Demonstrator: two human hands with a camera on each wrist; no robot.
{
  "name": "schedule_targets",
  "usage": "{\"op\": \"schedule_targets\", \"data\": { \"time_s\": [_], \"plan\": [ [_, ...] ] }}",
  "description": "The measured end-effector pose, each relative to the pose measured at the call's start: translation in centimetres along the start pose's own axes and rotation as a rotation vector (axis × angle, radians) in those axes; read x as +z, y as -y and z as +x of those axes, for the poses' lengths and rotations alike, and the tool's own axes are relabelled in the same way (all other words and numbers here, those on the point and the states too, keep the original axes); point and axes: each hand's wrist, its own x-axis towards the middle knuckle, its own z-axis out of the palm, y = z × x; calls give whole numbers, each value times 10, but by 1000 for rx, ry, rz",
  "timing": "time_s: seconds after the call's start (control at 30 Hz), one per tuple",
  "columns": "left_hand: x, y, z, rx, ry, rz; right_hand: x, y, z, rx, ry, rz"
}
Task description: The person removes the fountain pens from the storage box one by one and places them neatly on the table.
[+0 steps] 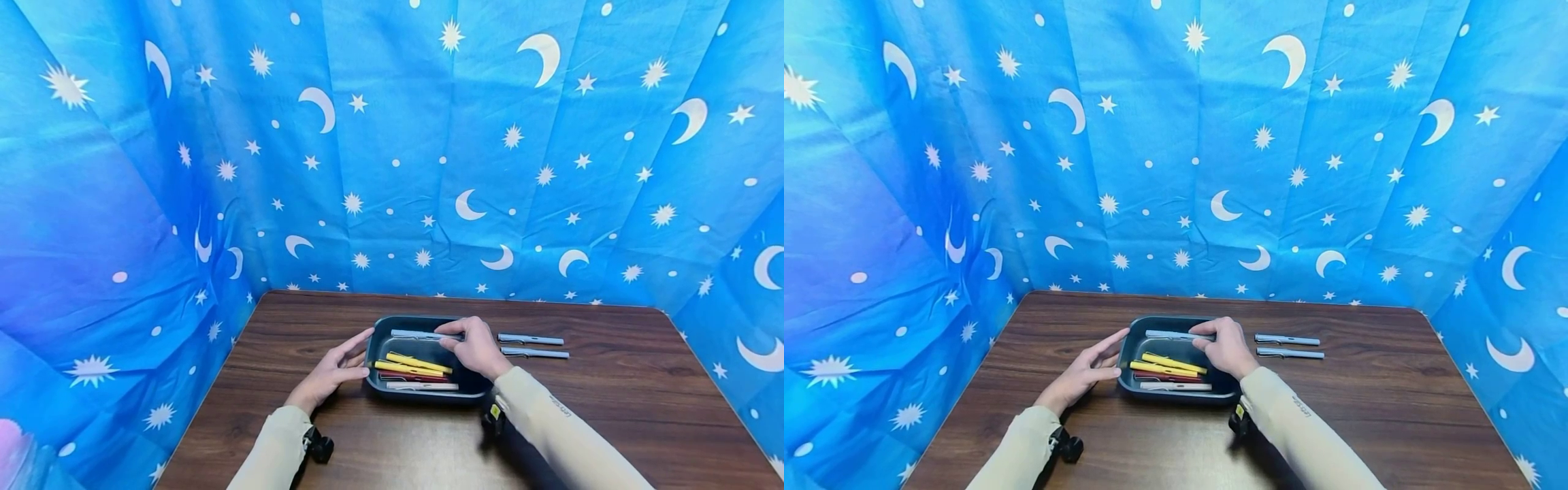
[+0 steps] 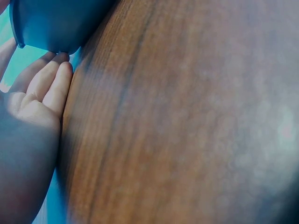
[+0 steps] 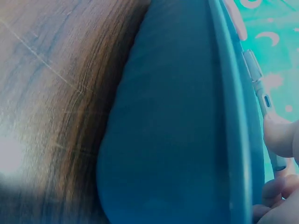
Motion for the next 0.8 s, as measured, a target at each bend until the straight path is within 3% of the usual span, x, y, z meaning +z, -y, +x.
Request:
{"op": "schedule_targets", "data": {
  "time_s": [0.4,0.8],
  "plan": [
    [-1,2,1,-12,-10,12,-17,1,-8,-63,32,22],
    [1,0,0,-15,-12,1,-34,-10,-17,-90,-12,22]
  ]
}}
